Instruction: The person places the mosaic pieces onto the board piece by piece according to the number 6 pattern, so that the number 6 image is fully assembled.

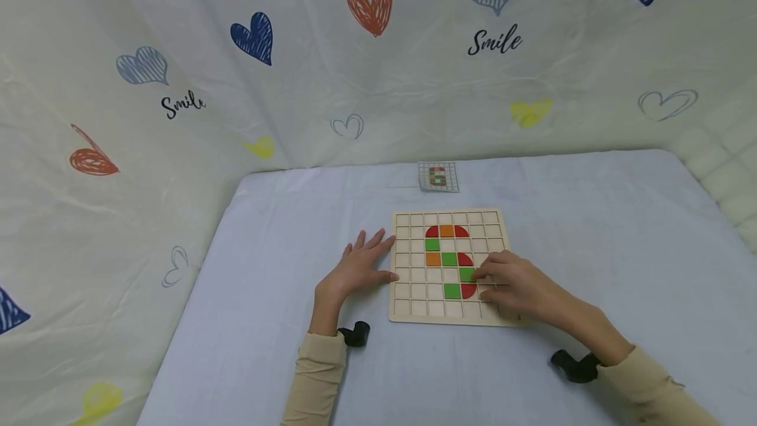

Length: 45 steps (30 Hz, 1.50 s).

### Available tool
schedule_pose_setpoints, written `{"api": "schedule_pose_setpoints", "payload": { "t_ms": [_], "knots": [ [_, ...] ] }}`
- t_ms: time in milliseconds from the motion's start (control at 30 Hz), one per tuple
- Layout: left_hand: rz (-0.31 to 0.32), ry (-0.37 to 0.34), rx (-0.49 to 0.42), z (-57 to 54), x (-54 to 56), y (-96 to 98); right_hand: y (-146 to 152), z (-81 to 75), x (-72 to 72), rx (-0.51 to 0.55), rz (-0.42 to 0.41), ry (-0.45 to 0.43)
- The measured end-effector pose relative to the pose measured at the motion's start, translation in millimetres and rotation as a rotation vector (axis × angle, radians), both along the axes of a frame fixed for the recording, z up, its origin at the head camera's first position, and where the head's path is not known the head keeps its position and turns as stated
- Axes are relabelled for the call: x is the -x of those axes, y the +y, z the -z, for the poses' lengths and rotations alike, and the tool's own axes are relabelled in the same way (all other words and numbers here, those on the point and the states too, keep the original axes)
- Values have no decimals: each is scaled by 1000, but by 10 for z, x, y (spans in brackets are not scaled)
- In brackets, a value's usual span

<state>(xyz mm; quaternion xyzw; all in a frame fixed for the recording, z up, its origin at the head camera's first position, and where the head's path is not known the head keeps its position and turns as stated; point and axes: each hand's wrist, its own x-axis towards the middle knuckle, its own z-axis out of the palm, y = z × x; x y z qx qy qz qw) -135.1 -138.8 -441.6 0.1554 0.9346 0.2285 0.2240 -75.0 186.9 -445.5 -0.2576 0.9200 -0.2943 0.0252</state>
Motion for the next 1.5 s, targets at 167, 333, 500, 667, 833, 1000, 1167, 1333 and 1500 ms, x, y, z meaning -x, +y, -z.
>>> {"api": "schedule_pose_setpoints", "payload": {
  "t_ms": [167, 333, 500, 667, 833, 1000, 1167, 1333, 1500],
  "knots": [
    [5, -1, 6, -1, -2, 2, 137, -30, -46, -30, 23, 29],
    [0, -1, 8, -3, 2, 0, 298, -41, -91, -46, 48, 68],
    [-1, -1, 15, 4, 6, -3, 457, -41, -133, -83, 92, 40],
    [0, 0, 15, 0, 4, -2, 594, -22, -173, -100, 120, 79],
    [-2, -2, 16, -8, -1, -3, 707, 31, -187, -86, 128, 114],
    [1, 0, 16, -4, -4, -6, 796, 88, -186, -66, 115, 107],
    [5, 6, 18, -6, -3, -6, 827, 118, -191, -64, 115, 106],
    [3, 5, 5, 0, 0, -3, 810, 121, -193, -56, 129, 48],
    [1, -3, -1, -19, -13, 9, 804, 140, -191, -60, 136, 48]
  ]
}}
